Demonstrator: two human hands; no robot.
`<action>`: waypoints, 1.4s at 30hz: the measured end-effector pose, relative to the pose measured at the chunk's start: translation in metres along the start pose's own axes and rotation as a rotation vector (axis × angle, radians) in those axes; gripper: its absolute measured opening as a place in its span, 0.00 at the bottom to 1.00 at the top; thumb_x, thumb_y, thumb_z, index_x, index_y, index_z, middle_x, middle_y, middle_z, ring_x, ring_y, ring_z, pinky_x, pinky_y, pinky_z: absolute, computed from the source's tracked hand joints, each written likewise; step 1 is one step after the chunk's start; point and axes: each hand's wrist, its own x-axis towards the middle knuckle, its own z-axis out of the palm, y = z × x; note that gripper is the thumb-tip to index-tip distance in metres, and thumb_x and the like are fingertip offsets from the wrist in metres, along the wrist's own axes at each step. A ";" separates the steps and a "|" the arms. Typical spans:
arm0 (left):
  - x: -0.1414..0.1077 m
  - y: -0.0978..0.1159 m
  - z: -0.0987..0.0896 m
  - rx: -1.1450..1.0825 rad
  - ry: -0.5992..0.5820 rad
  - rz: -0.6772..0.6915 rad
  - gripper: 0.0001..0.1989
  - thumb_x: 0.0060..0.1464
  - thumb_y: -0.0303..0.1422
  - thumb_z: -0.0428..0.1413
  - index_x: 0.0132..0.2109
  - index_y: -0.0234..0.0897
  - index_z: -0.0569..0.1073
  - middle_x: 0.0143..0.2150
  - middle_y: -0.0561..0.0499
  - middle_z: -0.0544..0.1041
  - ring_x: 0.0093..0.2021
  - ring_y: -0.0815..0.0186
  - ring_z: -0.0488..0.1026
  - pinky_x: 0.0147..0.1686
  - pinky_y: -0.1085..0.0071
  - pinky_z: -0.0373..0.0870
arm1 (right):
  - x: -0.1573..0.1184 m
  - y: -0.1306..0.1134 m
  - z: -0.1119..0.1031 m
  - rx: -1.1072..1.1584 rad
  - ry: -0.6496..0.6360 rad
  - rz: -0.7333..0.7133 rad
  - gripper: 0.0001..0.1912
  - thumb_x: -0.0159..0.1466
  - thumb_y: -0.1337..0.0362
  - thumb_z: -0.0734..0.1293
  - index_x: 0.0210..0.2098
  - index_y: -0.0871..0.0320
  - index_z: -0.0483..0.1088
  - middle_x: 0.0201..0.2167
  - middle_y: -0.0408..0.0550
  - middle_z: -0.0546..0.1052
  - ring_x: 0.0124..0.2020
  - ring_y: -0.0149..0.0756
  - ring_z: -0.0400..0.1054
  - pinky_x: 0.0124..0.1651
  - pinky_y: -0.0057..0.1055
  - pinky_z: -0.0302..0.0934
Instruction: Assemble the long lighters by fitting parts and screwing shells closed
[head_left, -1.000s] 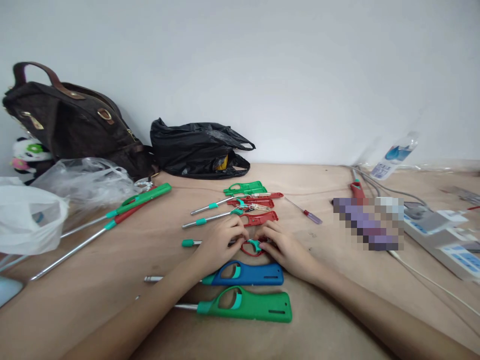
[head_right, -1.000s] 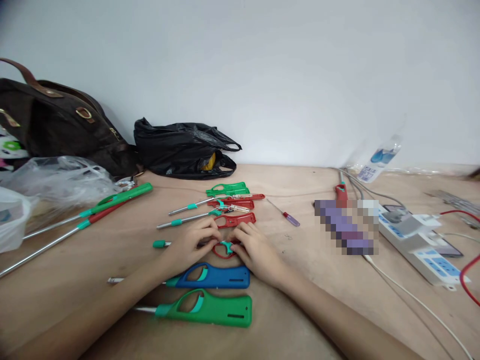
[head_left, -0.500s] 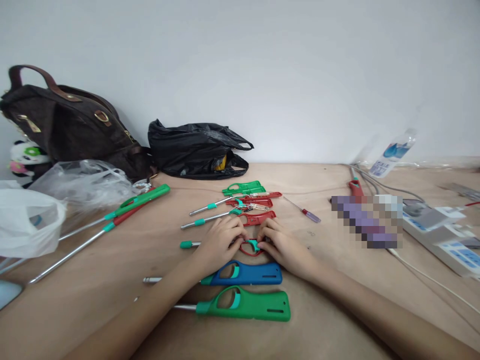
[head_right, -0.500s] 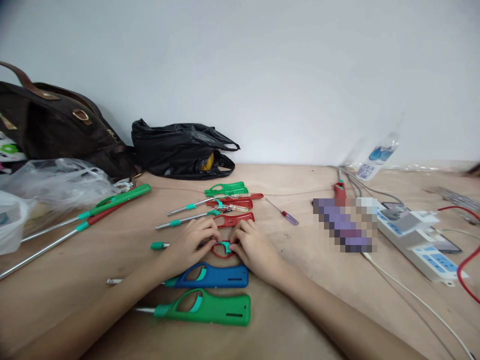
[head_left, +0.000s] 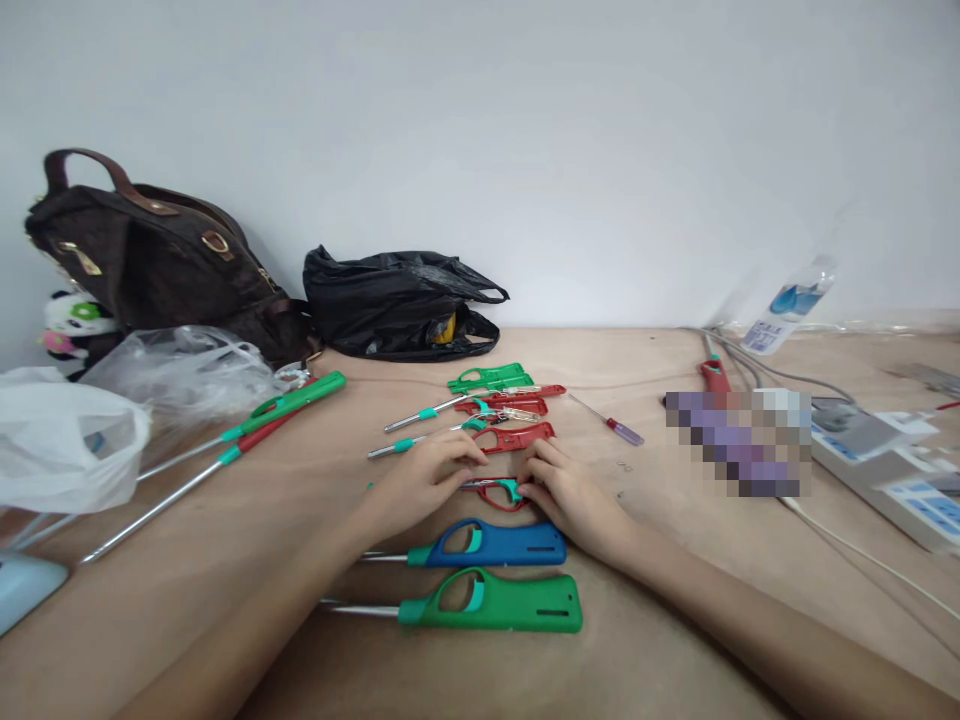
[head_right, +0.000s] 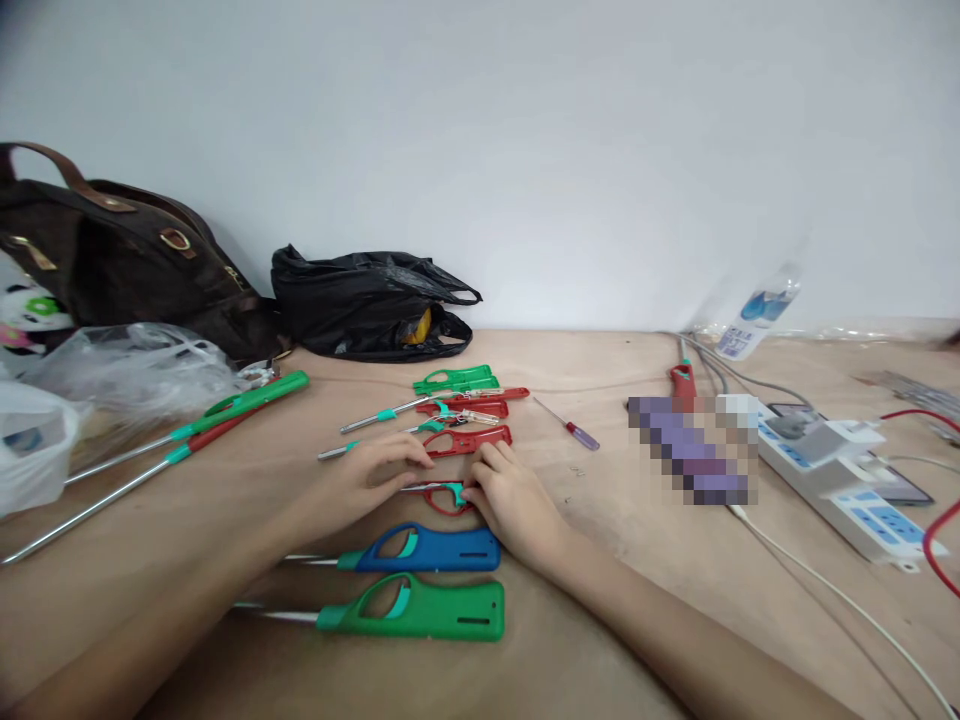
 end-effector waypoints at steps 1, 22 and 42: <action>0.000 0.000 -0.003 0.013 0.005 -0.003 0.07 0.58 0.26 0.52 0.40 0.39 0.75 0.40 0.51 0.78 0.44 0.63 0.73 0.46 0.67 0.70 | 0.000 0.000 0.000 0.002 -0.005 0.001 0.08 0.64 0.72 0.63 0.29 0.58 0.66 0.36 0.49 0.69 0.40 0.41 0.64 0.43 0.40 0.64; 0.000 0.001 0.002 0.383 -0.131 0.032 0.08 0.57 0.25 0.52 0.30 0.36 0.69 0.38 0.50 0.75 0.41 0.61 0.71 0.45 0.64 0.64 | 0.012 0.021 -0.004 0.180 0.137 0.078 0.10 0.69 0.68 0.58 0.41 0.57 0.71 0.39 0.50 0.71 0.45 0.40 0.65 0.49 0.39 0.62; -0.002 0.005 0.004 0.348 -0.080 -0.004 0.08 0.54 0.23 0.53 0.28 0.36 0.68 0.33 0.51 0.73 0.40 0.61 0.70 0.41 0.66 0.64 | 0.011 0.038 -0.018 -0.029 0.294 0.082 0.08 0.65 0.72 0.56 0.34 0.56 0.64 0.38 0.51 0.73 0.41 0.41 0.64 0.45 0.39 0.59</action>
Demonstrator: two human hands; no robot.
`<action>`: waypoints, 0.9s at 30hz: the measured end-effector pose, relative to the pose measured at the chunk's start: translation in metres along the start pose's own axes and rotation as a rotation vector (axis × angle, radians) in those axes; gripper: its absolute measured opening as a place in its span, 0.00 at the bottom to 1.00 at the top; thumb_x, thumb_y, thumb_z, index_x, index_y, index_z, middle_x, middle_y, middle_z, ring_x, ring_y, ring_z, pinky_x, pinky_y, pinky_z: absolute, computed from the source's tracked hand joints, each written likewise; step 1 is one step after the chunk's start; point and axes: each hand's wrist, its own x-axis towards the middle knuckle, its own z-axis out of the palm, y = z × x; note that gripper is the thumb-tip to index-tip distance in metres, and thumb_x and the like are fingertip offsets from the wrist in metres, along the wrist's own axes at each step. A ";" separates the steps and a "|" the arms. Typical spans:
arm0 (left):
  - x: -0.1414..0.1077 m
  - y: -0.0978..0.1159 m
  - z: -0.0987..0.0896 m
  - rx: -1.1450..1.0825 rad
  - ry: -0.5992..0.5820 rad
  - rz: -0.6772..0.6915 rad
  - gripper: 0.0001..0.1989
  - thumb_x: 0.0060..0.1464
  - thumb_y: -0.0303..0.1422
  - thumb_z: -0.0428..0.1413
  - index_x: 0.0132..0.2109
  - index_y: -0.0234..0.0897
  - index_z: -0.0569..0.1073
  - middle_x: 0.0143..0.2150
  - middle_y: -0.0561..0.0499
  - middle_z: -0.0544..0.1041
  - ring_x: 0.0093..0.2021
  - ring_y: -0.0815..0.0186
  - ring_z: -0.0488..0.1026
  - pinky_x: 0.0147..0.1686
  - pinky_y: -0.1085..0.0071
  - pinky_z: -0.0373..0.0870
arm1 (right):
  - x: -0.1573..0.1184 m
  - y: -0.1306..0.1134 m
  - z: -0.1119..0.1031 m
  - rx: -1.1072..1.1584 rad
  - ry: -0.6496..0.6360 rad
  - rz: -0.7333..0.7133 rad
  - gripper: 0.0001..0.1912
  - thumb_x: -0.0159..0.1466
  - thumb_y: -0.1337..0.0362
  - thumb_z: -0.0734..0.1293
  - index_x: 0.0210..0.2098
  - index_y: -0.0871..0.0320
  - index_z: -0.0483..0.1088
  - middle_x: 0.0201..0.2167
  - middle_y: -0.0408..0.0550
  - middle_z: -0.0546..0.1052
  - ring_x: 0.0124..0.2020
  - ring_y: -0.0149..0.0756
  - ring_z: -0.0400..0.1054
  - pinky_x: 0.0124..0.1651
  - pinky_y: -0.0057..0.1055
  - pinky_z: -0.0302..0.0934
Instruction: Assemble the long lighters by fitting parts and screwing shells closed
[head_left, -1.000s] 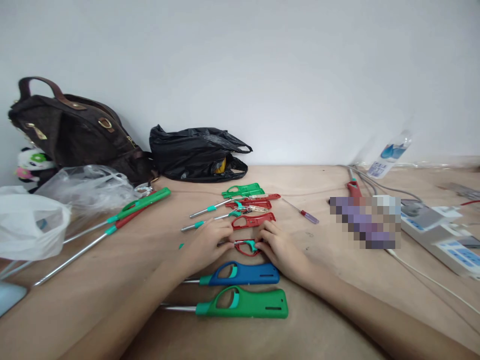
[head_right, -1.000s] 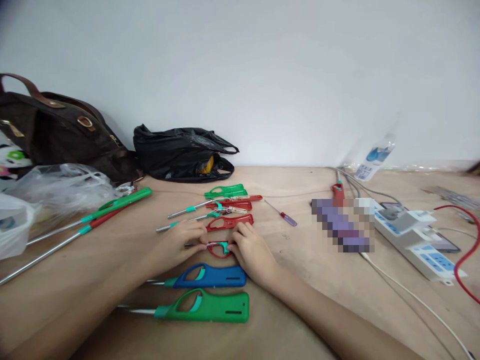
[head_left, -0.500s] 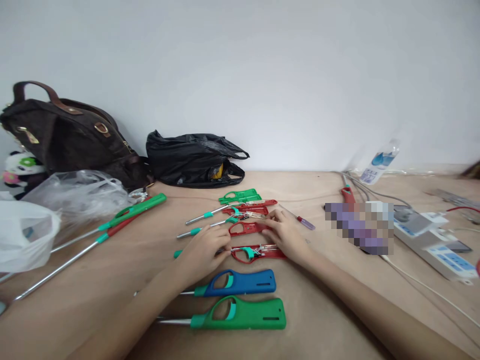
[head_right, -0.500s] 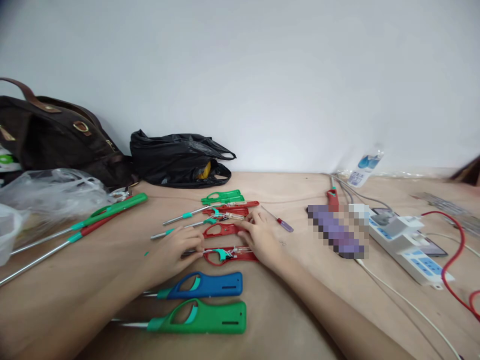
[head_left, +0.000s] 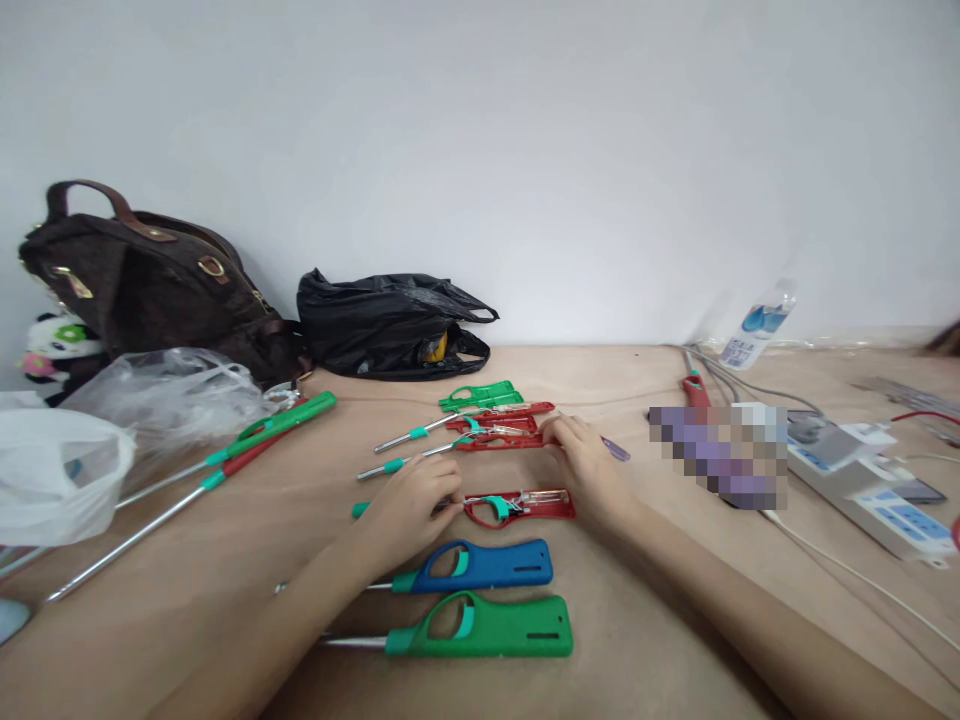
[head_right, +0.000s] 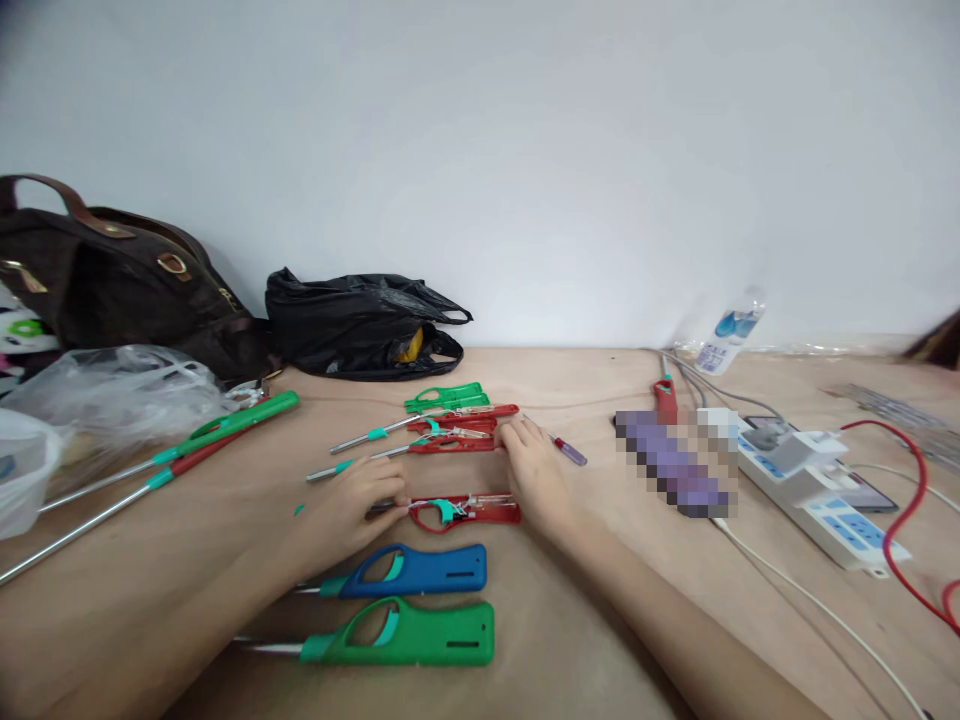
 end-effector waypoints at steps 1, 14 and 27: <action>0.000 0.000 0.000 -0.003 0.002 -0.014 0.08 0.54 0.23 0.53 0.28 0.36 0.68 0.33 0.51 0.73 0.39 0.61 0.70 0.41 0.67 0.64 | 0.000 0.000 0.000 0.082 0.041 0.045 0.08 0.66 0.71 0.55 0.34 0.55 0.63 0.36 0.49 0.72 0.39 0.40 0.64 0.43 0.37 0.59; -0.002 -0.001 0.002 -0.055 0.022 -0.007 0.08 0.52 0.21 0.52 0.28 0.36 0.67 0.32 0.52 0.73 0.37 0.62 0.69 0.38 0.69 0.63 | 0.006 -0.015 -0.019 0.522 -0.062 0.217 0.15 0.56 0.59 0.70 0.40 0.54 0.65 0.40 0.46 0.72 0.44 0.41 0.66 0.47 0.36 0.59; -0.006 0.000 -0.004 -0.038 0.072 0.054 0.08 0.52 0.22 0.50 0.28 0.37 0.69 0.37 0.49 0.74 0.40 0.63 0.71 0.38 0.70 0.67 | -0.007 -0.032 -0.036 0.132 -0.344 0.038 0.13 0.67 0.59 0.62 0.51 0.52 0.63 0.48 0.51 0.70 0.48 0.43 0.67 0.47 0.38 0.62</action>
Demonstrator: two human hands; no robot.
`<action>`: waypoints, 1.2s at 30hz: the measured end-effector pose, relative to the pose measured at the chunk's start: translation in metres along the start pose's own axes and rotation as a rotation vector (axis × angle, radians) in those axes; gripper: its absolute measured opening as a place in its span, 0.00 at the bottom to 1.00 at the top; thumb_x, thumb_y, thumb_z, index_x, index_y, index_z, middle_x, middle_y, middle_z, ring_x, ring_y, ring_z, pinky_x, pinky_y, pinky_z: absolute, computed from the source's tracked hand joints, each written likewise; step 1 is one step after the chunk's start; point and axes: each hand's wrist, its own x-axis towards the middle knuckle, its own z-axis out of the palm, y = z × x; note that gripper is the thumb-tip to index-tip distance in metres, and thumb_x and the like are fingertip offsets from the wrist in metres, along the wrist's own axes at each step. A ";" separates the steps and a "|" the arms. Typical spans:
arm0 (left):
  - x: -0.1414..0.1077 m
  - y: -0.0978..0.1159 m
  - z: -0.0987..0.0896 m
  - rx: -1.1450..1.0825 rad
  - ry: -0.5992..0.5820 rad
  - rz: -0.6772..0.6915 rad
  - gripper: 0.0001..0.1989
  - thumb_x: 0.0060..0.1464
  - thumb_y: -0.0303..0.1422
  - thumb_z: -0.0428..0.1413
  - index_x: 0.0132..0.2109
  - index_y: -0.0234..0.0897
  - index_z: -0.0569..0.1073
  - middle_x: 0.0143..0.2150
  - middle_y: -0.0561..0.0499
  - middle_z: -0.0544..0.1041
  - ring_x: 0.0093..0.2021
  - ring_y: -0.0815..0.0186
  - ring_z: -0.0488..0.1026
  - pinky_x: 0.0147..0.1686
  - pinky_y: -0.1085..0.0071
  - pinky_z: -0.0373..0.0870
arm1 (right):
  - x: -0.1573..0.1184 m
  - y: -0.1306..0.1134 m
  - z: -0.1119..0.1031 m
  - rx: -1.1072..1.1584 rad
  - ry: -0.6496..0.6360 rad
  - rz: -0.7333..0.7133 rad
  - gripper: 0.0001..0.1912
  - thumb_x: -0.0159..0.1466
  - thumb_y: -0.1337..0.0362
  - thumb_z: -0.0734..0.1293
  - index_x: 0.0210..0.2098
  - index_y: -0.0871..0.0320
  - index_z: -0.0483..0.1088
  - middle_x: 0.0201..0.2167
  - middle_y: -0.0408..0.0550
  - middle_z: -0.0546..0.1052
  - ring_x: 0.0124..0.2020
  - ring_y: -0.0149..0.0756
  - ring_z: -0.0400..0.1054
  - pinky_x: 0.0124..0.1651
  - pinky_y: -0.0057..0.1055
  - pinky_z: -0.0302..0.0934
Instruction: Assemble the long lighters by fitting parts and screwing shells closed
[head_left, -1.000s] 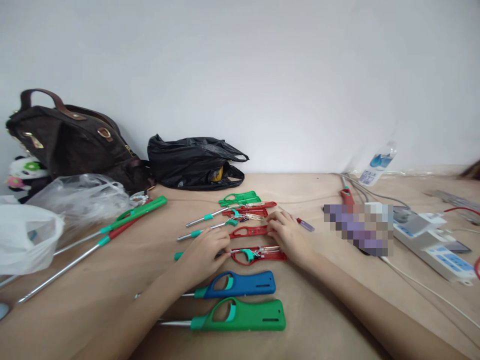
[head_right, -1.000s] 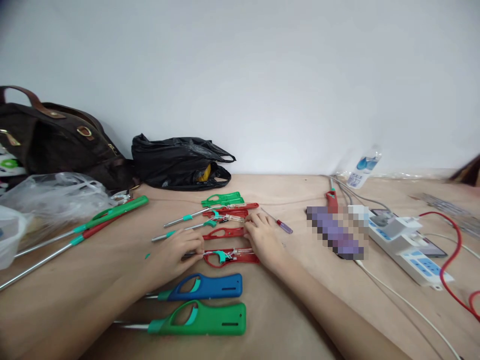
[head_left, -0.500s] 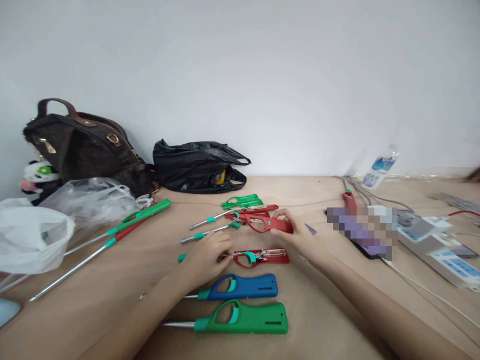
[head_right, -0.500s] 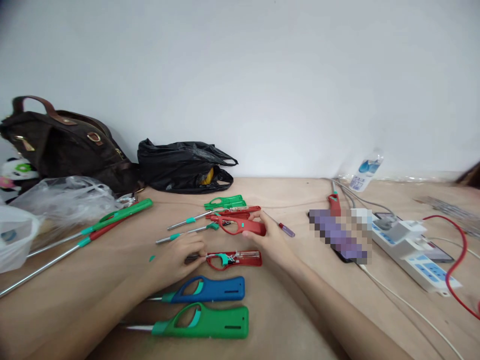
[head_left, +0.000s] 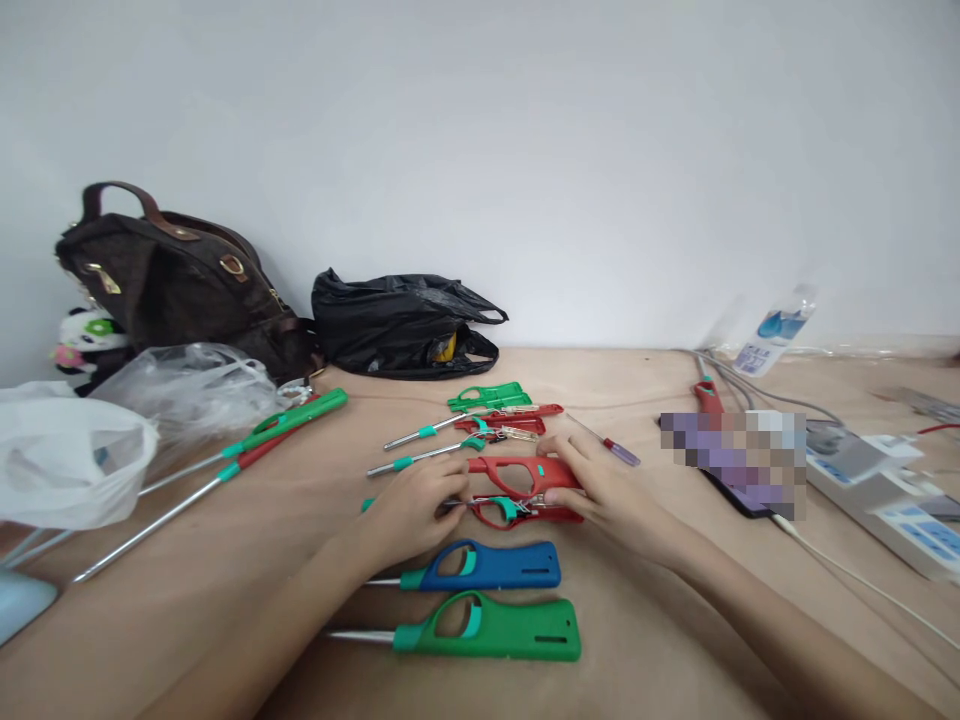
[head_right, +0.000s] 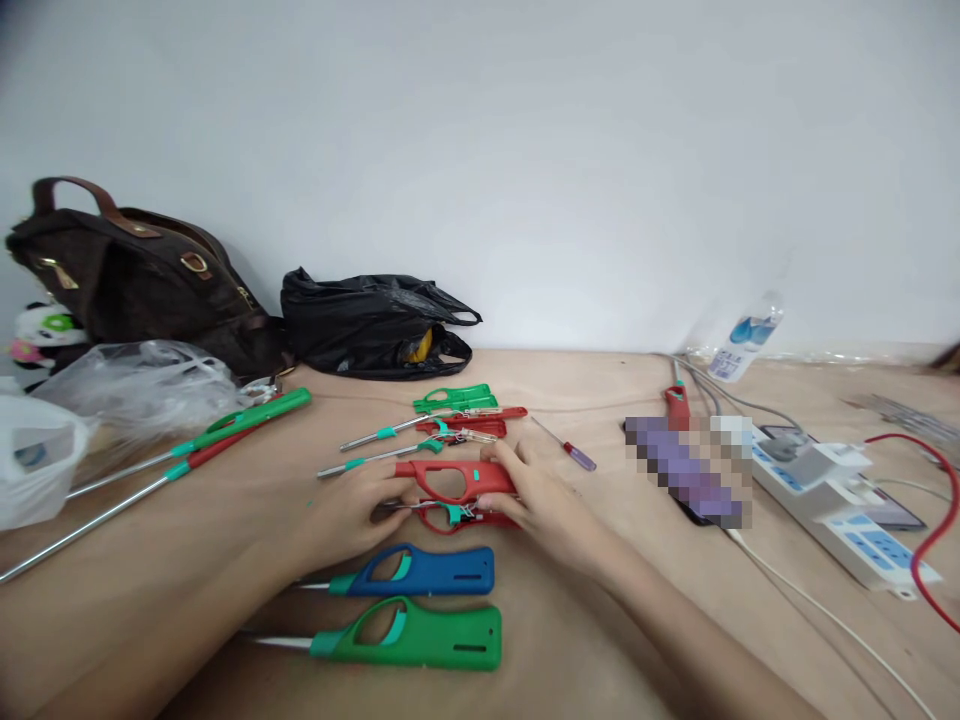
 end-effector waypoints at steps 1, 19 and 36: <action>0.000 -0.001 0.001 -0.003 -0.003 -0.005 0.08 0.52 0.22 0.50 0.29 0.37 0.70 0.37 0.50 0.75 0.40 0.63 0.71 0.39 0.69 0.68 | -0.001 0.000 0.000 -0.032 -0.012 0.003 0.13 0.67 0.59 0.61 0.52 0.51 0.63 0.47 0.51 0.70 0.47 0.43 0.68 0.46 0.37 0.63; 0.000 -0.006 0.003 -0.147 -0.022 -0.048 0.14 0.47 0.18 0.51 0.39 0.37 0.73 0.36 0.53 0.76 0.38 0.64 0.73 0.38 0.72 0.67 | -0.014 0.006 0.014 -0.443 0.044 -0.019 0.16 0.68 0.57 0.62 0.54 0.49 0.68 0.39 0.52 0.66 0.32 0.37 0.67 0.35 0.33 0.64; 0.001 -0.004 0.004 0.002 -0.058 0.016 0.15 0.47 0.20 0.51 0.41 0.38 0.73 0.41 0.50 0.77 0.43 0.60 0.72 0.42 0.67 0.68 | -0.010 -0.015 0.035 -0.781 0.052 0.108 0.25 0.64 0.53 0.66 0.60 0.45 0.66 0.44 0.63 0.72 0.28 0.44 0.70 0.21 0.29 0.54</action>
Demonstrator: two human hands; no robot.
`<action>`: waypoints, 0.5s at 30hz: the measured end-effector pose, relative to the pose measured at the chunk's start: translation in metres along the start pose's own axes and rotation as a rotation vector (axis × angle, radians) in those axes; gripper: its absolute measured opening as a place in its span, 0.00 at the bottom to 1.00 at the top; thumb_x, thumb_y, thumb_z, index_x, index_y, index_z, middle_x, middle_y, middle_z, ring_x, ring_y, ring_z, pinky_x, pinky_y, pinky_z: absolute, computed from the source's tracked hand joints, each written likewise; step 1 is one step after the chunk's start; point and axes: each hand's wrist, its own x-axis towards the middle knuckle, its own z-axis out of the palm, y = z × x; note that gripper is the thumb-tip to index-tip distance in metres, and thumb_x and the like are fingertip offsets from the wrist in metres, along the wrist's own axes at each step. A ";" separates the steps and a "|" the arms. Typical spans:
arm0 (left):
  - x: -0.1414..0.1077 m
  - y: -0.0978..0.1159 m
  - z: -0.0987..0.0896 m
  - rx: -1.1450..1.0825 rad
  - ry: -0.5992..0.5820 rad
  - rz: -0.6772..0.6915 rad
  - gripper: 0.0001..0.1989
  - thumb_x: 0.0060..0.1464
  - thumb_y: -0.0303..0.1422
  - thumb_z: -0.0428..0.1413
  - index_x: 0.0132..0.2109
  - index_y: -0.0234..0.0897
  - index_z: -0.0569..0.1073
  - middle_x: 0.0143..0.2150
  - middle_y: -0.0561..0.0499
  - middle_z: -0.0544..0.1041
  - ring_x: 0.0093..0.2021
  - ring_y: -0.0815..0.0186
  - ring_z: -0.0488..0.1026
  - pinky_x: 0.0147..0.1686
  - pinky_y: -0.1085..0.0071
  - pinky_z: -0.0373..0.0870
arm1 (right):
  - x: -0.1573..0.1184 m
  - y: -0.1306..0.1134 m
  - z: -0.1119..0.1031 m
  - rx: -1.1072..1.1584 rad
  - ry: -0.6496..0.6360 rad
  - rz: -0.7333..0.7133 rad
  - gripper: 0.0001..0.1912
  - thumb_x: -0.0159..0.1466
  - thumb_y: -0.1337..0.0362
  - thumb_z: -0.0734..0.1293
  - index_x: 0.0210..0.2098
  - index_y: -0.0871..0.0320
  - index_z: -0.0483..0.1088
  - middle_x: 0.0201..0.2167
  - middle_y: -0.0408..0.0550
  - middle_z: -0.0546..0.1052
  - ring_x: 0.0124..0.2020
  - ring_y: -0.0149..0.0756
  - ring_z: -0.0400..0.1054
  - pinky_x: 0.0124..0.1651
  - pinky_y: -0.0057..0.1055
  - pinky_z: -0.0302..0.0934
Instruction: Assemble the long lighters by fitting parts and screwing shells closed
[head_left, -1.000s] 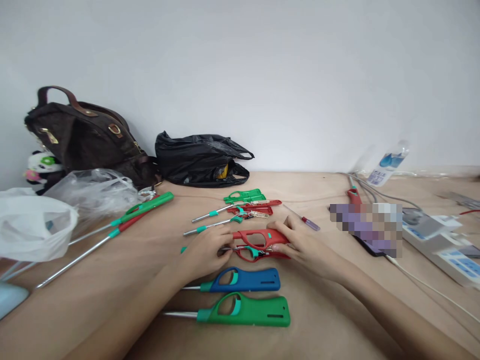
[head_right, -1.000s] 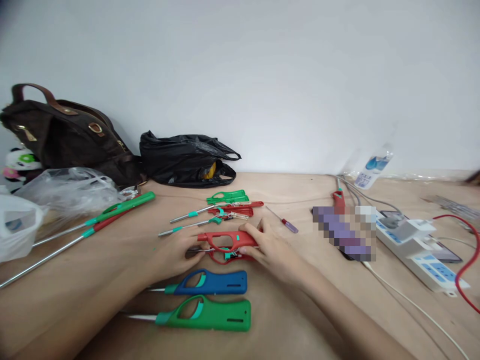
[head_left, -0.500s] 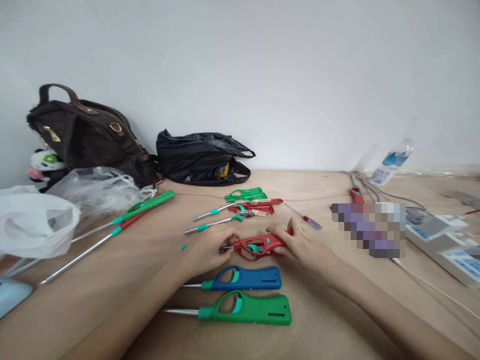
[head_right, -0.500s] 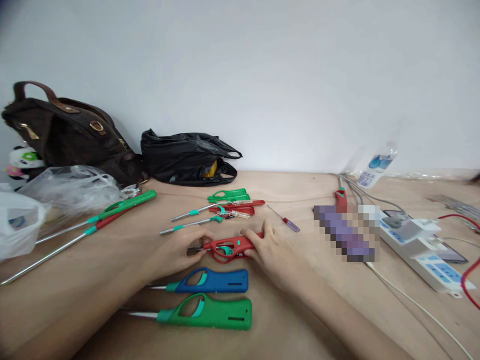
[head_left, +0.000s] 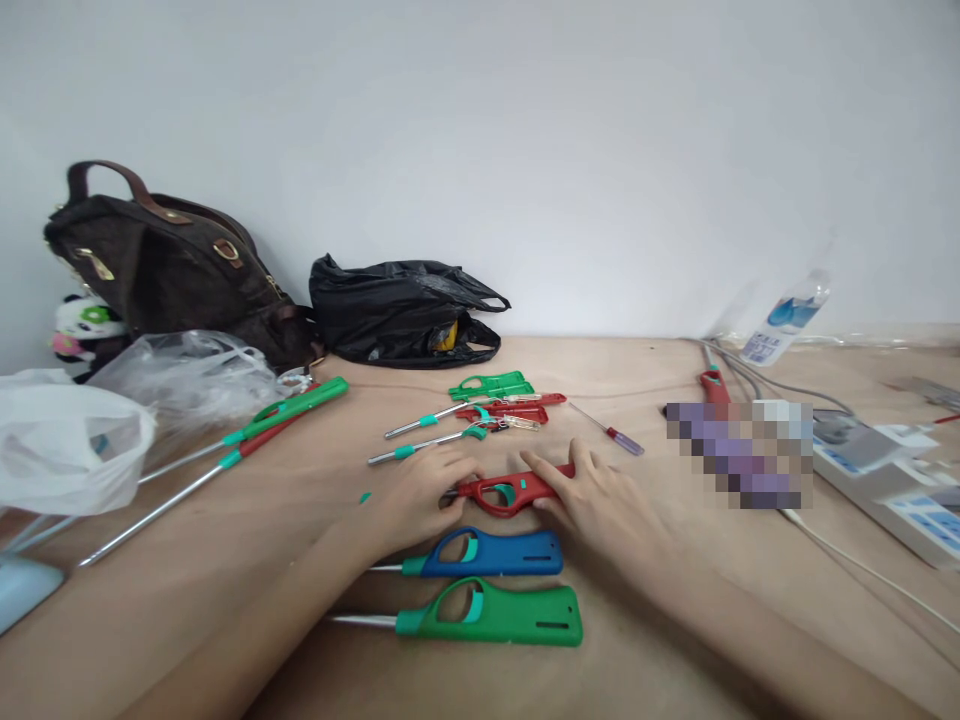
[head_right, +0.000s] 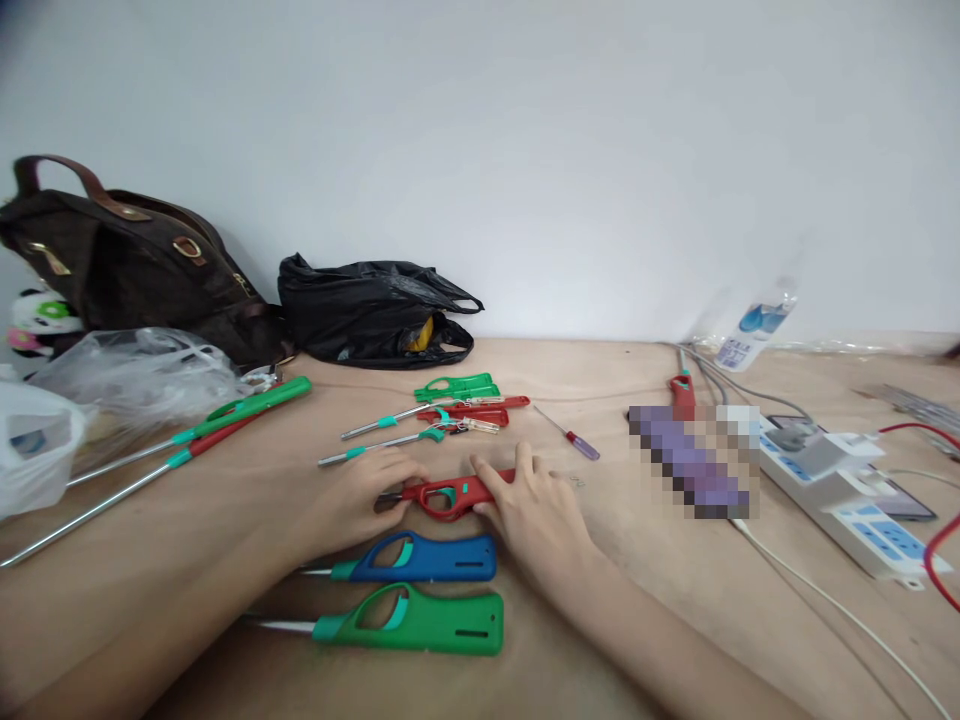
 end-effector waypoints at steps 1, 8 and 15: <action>0.000 0.001 0.000 0.010 0.002 0.002 0.16 0.47 0.20 0.51 0.42 0.38 0.73 0.42 0.50 0.77 0.44 0.60 0.72 0.43 0.67 0.68 | 0.000 -0.001 0.000 -0.005 -0.002 0.001 0.25 0.64 0.53 0.66 0.60 0.45 0.66 0.44 0.64 0.72 0.28 0.45 0.70 0.21 0.30 0.55; -0.001 0.003 0.002 0.149 0.003 0.051 0.15 0.50 0.20 0.52 0.43 0.38 0.73 0.42 0.47 0.76 0.46 0.56 0.72 0.46 0.63 0.67 | -0.003 -0.004 0.006 -0.083 0.060 -0.030 0.25 0.64 0.50 0.65 0.59 0.46 0.67 0.41 0.63 0.73 0.29 0.46 0.70 0.22 0.30 0.52; -0.001 0.002 0.003 0.178 -0.009 0.065 0.15 0.49 0.20 0.51 0.42 0.37 0.74 0.39 0.47 0.75 0.43 0.56 0.71 0.45 0.62 0.67 | -0.003 -0.005 0.006 -0.077 0.052 -0.038 0.17 0.64 0.52 0.65 0.52 0.44 0.71 0.39 0.60 0.74 0.31 0.47 0.68 0.26 0.34 0.54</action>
